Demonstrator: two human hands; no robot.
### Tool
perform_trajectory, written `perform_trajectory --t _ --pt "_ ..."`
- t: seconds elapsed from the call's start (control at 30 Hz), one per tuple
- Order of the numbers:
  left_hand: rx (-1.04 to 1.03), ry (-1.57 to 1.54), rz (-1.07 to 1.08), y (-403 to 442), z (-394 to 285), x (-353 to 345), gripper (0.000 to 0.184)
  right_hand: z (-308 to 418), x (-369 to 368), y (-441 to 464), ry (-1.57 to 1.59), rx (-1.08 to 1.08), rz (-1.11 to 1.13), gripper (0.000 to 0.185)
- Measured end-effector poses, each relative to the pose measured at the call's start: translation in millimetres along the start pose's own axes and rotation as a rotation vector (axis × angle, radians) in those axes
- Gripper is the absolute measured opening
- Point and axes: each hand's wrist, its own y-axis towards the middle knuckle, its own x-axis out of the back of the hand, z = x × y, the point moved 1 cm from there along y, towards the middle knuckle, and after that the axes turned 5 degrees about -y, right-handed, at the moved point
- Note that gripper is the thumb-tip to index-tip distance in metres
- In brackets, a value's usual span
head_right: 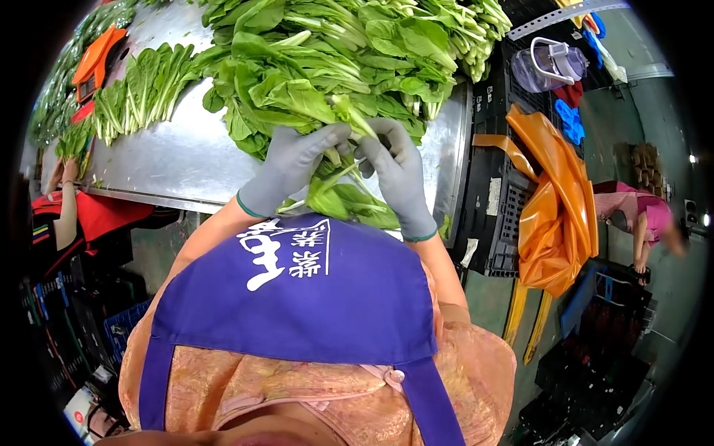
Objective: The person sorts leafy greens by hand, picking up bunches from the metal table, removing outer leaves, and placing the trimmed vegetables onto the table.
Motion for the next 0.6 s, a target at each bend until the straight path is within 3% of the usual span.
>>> perform_trajectory --t 0.1,0.2,0.33,0.37,0.4,0.47,0.5,0.53,0.6 --pt "-0.074 -0.04 -0.006 -1.9 2.6 -2.8 0.02 -1.3 -6.8 0.1 0.22 -0.03 -0.145 0.025" --pt "-0.047 -0.091 -0.059 -2.7 5.3 -3.7 0.018 -13.6 6.1 -2.0 0.155 -0.062 -0.133 0.022" --pt "-0.037 -0.169 -0.059 -0.6 5.8 -5.6 0.018 -9.0 12.3 -8.1 0.364 0.002 -0.09 0.016" --pt "-0.239 0.109 0.126 3.8 13.4 11.7 0.017 -10.1 24.8 -6.8 0.436 -0.033 -0.156 0.013" --pt "-0.484 0.341 0.264 7.4 21.0 29.0 0.029 -16.4 44.6 -3.6 0.359 0.026 -0.228 0.015" --pt "-0.669 0.537 0.307 17.6 15.1 38.2 0.031 -33.6 87.6 3.2 -0.211 0.037 -0.362 0.021" --pt "-0.534 0.454 0.349 17.6 4.4 36.4 0.029 -32.9 96.1 2.0 -0.485 -0.043 -0.428 0.035" --pt "-0.399 0.372 0.374 17.2 -6.3 34.6 0.027 -23.9 105.0 -3.9 -1.145 -0.212 -0.433 0.043" --pt "-0.213 0.122 0.383 11.0 -20.3 15.1 0.024 -23.6 114.1 -10.8 -1.569 -0.243 -0.4 0.049"
